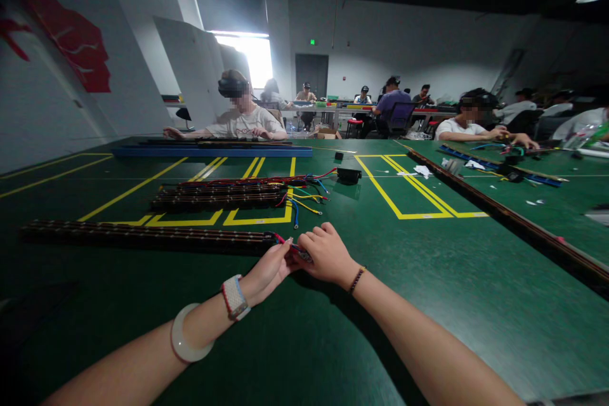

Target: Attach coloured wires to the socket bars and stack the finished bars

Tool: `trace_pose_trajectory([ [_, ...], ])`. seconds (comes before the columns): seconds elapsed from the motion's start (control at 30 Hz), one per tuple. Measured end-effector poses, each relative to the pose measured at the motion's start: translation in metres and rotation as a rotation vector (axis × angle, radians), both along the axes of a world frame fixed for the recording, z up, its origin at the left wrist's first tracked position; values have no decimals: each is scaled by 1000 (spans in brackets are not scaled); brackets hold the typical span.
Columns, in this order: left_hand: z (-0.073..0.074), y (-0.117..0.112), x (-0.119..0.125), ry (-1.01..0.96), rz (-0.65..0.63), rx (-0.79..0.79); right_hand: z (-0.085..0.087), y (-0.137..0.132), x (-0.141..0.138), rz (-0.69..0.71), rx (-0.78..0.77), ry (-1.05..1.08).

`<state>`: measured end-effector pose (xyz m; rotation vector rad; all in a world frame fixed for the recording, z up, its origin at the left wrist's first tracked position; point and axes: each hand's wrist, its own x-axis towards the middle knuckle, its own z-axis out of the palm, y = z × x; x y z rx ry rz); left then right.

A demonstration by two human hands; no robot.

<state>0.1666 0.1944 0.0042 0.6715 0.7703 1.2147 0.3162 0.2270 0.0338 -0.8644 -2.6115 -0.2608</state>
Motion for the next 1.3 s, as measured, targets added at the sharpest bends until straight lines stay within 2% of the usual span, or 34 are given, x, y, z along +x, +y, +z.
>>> trace_pose_trajectory([
  [0.13,0,2,-2,6,-8,-25,-2,0,-3,-88,-80,88],
  [0.27,4,1,-2,8,-9,-58,-4,2,-5,-119,-273,103],
  [0.57,9,-3,-1,78,1,-42,0,15,4,51,-643,145],
  [0.9,2,-2,-3,38,-49,-10,-13,30,13,148,-955,326],
  [0.97,3,-2,-3,30,-41,-10,-18,35,14,103,-957,343],
  [1.03,4,-3,-3,32,-34,-23,-23,41,14,18,-894,358],
  [1.17,6,-5,-4,63,-42,-38,-30,55,8,-164,-659,409],
  [1.3,4,-4,-5,94,-24,-50,-28,63,0,-273,-477,395],
])
